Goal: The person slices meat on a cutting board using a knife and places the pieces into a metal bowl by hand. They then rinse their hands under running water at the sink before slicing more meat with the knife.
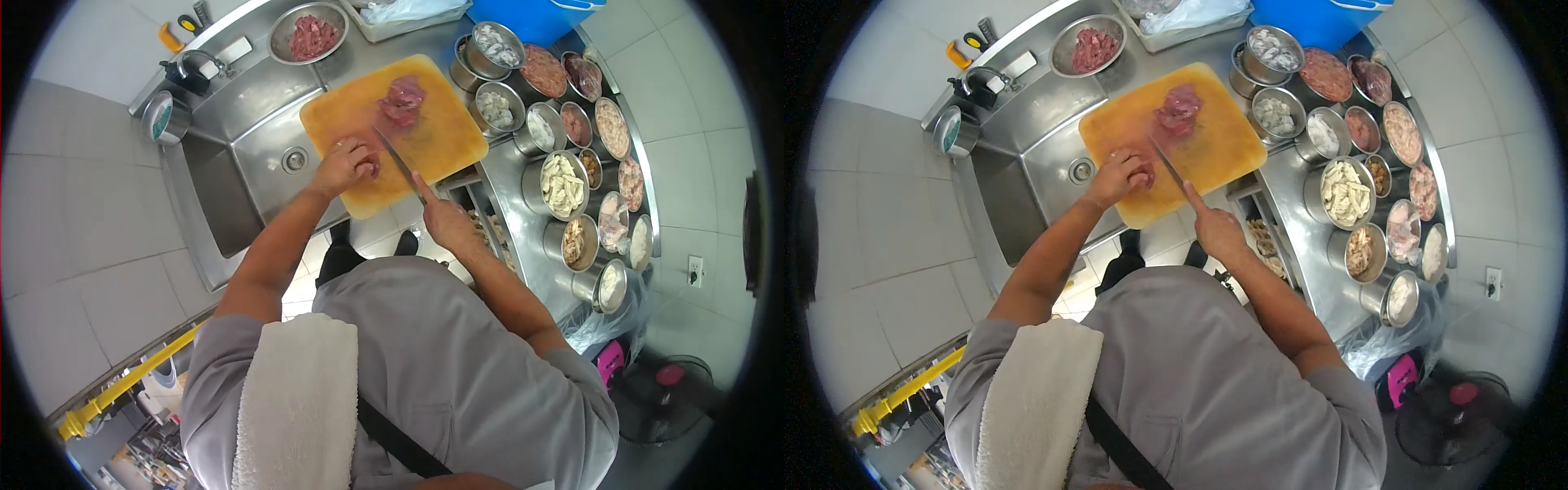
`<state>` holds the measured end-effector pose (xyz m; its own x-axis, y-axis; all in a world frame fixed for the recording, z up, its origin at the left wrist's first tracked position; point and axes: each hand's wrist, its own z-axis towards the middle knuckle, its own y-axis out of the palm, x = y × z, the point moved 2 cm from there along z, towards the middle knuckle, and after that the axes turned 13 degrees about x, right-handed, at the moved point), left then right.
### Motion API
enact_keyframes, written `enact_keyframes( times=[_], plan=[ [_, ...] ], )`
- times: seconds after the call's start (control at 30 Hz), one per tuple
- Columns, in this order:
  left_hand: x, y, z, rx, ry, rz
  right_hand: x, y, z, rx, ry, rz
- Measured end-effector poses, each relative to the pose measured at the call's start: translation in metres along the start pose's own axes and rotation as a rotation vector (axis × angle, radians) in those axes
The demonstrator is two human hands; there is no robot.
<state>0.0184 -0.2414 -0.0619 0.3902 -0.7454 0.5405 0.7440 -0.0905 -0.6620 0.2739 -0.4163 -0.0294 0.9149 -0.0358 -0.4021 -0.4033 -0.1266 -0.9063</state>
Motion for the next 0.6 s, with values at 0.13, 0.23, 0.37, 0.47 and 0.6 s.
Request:
enact_keyframes(
  times=[0.13, 0.23, 0.37, 0.47, 0.6],
  plan=[
    [-0.009, -0.006, -0.004, 0.04, -0.166, -0.086, -0.037, -0.025, -0.008, -0.077, 0.054, -0.106],
    [-0.019, 0.001, -0.005, 0.074, -0.014, -0.047, -0.054, -0.022, -0.012, -0.059, 0.091, -0.161],
    [-0.021, 0.007, -0.006, 0.09, 0.125, 0.119, -0.08, -0.025, -0.018, -0.076, 0.143, -0.196],
    [-0.024, 0.011, -0.007, 0.078, 0.143, 0.161, -0.096, -0.035, -0.024, -0.115, 0.183, -0.243],
    [-0.029, 0.013, -0.007, 0.081, 0.139, 0.122, -0.102, -0.027, -0.014, -0.129, 0.187, -0.31]
  ],
)
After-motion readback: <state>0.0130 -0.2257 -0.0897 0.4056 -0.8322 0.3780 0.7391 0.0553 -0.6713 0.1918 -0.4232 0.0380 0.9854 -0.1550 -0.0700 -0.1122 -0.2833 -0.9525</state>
